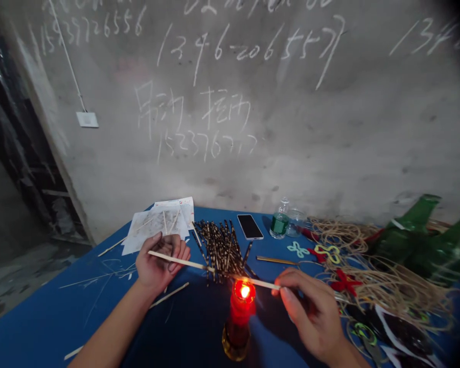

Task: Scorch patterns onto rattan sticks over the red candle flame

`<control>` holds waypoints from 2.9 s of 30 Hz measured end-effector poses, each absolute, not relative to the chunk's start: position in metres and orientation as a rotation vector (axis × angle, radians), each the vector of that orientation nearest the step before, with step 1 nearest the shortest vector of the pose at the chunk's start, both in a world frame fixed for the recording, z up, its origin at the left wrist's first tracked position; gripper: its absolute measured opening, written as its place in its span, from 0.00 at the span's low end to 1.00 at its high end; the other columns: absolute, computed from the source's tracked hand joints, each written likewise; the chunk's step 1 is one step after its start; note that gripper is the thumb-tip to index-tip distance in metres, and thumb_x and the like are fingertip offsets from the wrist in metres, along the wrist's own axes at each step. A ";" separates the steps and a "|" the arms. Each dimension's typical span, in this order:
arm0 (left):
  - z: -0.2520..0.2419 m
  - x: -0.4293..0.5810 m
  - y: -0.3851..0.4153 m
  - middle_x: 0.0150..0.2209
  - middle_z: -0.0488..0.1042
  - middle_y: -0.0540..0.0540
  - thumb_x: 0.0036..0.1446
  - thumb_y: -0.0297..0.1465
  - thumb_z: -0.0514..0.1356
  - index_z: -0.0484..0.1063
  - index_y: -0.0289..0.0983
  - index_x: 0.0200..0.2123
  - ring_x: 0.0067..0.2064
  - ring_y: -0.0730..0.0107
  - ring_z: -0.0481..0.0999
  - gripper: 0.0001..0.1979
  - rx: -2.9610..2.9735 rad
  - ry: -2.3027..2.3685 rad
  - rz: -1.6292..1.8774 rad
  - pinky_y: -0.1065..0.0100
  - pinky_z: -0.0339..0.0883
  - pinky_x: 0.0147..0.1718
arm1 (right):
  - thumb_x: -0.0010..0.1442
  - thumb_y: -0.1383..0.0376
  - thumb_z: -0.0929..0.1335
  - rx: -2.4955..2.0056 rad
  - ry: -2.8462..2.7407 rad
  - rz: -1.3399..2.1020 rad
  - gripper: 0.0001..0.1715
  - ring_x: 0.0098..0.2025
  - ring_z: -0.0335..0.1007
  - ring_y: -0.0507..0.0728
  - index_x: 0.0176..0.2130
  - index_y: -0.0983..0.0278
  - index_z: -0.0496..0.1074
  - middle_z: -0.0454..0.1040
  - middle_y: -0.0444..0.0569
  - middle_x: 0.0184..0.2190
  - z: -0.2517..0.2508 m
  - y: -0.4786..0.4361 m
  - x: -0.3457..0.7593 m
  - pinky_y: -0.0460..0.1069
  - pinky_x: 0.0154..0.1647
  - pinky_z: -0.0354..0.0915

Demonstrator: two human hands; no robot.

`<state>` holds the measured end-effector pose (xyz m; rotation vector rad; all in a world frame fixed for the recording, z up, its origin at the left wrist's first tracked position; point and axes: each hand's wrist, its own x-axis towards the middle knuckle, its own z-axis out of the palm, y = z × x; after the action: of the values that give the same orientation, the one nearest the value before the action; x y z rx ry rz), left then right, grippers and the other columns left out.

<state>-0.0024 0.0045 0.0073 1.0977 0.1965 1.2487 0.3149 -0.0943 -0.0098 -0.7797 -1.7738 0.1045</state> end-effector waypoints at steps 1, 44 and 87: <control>0.007 -0.003 0.005 0.13 0.57 0.50 0.64 0.50 0.57 0.74 0.35 0.20 0.17 0.73 0.62 0.29 1.096 0.202 1.247 0.68 0.62 0.23 | 0.70 0.71 0.67 -0.778 -1.784 0.101 0.09 0.30 0.77 0.56 0.40 0.59 0.75 0.77 0.46 0.28 -0.010 -0.094 0.315 0.47 0.23 0.63; 0.007 0.012 0.016 0.12 0.58 0.54 0.65 0.60 0.57 0.68 0.39 0.24 0.16 0.76 0.54 0.32 1.152 1.172 1.720 0.72 0.48 0.16 | 0.68 0.77 0.69 -0.645 -1.881 -0.227 0.14 0.32 0.86 0.50 0.44 0.60 0.81 0.86 0.44 0.34 0.011 -0.112 0.304 0.42 0.35 0.77; 0.006 0.013 0.012 0.14 0.55 0.60 0.67 0.48 0.66 0.75 0.37 0.39 0.15 0.82 0.48 0.19 1.193 0.713 1.630 0.74 0.43 0.16 | 0.65 0.74 0.72 -0.746 -1.837 -0.187 0.14 0.24 0.81 0.54 0.46 0.56 0.80 0.85 0.43 0.31 0.002 -0.109 0.298 0.48 0.22 0.74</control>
<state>0.0125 0.0119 0.0063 1.1930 0.7130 1.6296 0.2983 -0.1095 0.0017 -0.7458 -1.8373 -0.1866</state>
